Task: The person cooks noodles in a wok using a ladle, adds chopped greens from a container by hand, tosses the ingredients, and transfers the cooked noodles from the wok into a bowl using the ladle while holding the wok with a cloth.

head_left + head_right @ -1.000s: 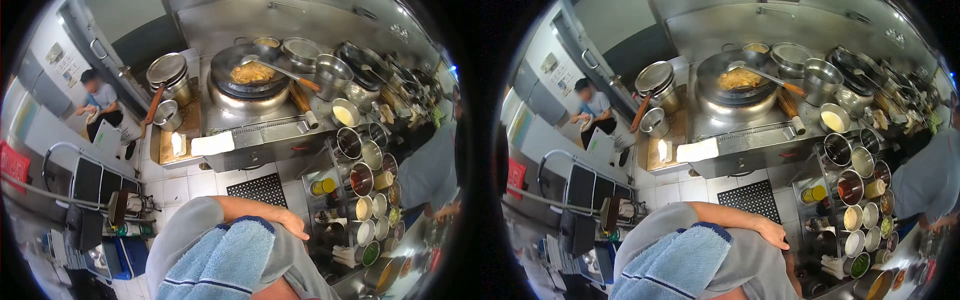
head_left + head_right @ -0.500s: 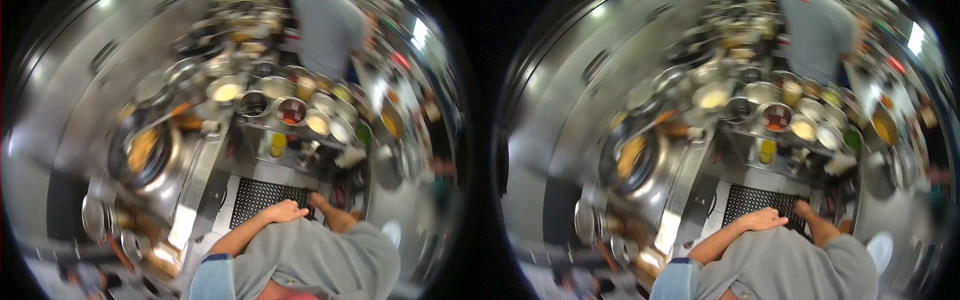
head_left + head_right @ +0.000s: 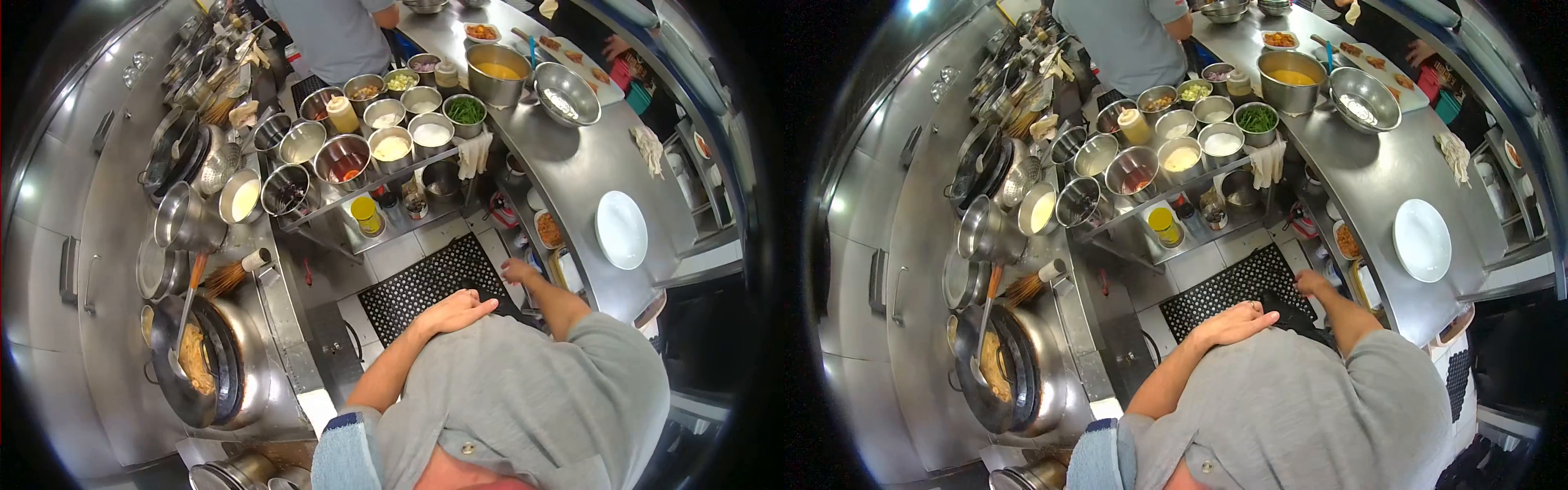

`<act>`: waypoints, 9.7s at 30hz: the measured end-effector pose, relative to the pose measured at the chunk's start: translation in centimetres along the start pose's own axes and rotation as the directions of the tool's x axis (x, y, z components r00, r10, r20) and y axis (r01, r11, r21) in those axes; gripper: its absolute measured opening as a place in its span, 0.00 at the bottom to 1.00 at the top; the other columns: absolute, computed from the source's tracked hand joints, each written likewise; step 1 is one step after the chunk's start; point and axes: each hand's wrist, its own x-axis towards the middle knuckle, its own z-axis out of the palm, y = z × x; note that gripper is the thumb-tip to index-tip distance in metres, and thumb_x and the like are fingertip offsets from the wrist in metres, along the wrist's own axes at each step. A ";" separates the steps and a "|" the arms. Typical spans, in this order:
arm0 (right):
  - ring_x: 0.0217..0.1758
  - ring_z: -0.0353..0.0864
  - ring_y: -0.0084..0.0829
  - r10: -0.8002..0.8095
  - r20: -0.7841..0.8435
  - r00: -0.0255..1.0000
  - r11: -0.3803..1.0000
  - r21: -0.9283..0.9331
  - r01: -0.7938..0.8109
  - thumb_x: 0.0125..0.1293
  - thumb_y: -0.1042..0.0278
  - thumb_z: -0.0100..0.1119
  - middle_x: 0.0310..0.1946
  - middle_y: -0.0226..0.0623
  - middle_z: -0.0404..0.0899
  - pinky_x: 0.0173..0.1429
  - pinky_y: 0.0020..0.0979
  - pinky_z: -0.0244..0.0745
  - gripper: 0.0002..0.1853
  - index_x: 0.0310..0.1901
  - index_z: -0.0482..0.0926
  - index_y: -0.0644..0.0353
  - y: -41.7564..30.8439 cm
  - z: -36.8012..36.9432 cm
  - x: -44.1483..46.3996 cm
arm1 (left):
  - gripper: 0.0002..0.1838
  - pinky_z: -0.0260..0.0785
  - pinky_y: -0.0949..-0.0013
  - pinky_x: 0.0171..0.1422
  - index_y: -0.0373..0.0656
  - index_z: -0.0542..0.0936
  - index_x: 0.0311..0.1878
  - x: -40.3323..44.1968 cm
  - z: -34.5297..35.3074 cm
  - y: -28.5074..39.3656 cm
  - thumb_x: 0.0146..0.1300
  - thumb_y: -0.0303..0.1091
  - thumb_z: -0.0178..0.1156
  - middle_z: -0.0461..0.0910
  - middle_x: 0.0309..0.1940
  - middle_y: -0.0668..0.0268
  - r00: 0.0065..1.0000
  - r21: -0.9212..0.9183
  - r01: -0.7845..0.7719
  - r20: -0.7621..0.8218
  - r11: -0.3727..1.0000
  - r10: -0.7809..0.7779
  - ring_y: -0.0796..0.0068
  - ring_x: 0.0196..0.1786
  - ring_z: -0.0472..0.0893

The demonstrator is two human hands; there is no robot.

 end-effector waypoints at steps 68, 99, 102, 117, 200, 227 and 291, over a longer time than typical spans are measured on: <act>0.27 0.70 0.19 -0.357 -0.816 0.454 0.652 0.131 0.747 0.66 0.71 0.57 0.23 0.29 0.74 0.34 0.25 0.69 0.07 0.41 0.80 0.65 -9.3 -23.1 6.1 | 0.21 0.73 0.52 0.55 0.37 0.84 0.39 1.2 19.3 -24.0 0.64 0.40 0.44 0.82 0.47 0.49 0.301 -0.198 0.891 -0.414 0.408 -0.859 0.51 0.51 0.81; 0.28 0.74 0.23 -0.390 -0.796 0.464 0.723 0.047 0.689 0.66 0.69 0.58 0.25 0.32 0.78 0.36 0.28 0.72 0.09 0.43 0.81 0.63 -9.8 -22.9 4.6 | 0.22 0.70 0.56 0.62 0.37 0.84 0.43 0.0 19.3 -23.0 0.64 0.42 0.44 0.80 0.50 0.49 0.298 -0.252 0.869 -0.420 0.425 -0.857 0.53 0.55 0.79; 0.28 0.75 0.24 -0.371 -0.799 0.473 0.731 0.063 0.680 0.65 0.68 0.58 0.25 0.34 0.79 0.37 0.29 0.72 0.09 0.43 0.81 0.63 -9.6 -22.9 4.8 | 0.22 0.70 0.55 0.62 0.36 0.84 0.42 -0.2 21.4 -26.6 0.64 0.42 0.44 0.80 0.50 0.49 0.427 -0.051 0.868 -0.432 0.494 -0.794 0.51 0.55 0.79; 0.26 0.72 0.22 -0.388 -0.808 0.443 0.684 0.069 0.726 0.65 0.70 0.58 0.24 0.33 0.77 0.34 0.28 0.71 0.08 0.41 0.81 0.65 -9.6 -22.6 5.0 | 0.22 0.72 0.55 0.59 0.39 0.85 0.42 -0.8 20.7 -23.7 0.66 0.41 0.43 0.80 0.50 0.51 0.430 0.022 0.890 -0.378 0.456 -0.820 0.51 0.55 0.79; 0.25 0.78 0.31 -0.243 -0.875 0.419 0.712 0.133 0.690 0.63 0.72 0.57 0.22 0.41 0.79 0.36 0.33 0.74 0.08 0.39 0.81 0.66 -10.5 -22.1 3.0 | 0.14 0.77 0.55 0.50 0.38 0.85 0.38 -2.3 17.9 -26.9 0.50 0.36 0.62 0.84 0.42 0.50 0.182 -0.091 0.976 -0.148 0.197 -0.972 0.50 0.47 0.84; 0.28 0.78 0.33 -0.254 -0.845 0.471 0.711 0.167 0.683 0.63 0.71 0.55 0.26 0.42 0.80 0.38 0.33 0.74 0.09 0.41 0.81 0.65 -10.4 -22.3 2.6 | 0.21 0.76 0.56 0.53 0.41 0.86 0.41 -2.7 21.7 -26.7 0.57 0.48 0.55 0.83 0.45 0.52 0.245 -0.056 0.962 -0.263 0.268 -0.933 0.53 0.50 0.83; 0.28 0.77 0.34 -0.318 -0.850 0.419 0.704 0.084 0.705 0.63 0.73 0.55 0.25 0.43 0.79 0.37 0.34 0.72 0.08 0.40 0.79 0.67 -11.0 -22.2 2.1 | 0.20 0.77 0.57 0.50 0.42 0.86 0.34 -3.1 20.2 -25.9 0.54 0.49 0.57 0.84 0.39 0.51 0.304 -0.075 0.933 -0.362 0.353 -0.881 0.52 0.46 0.84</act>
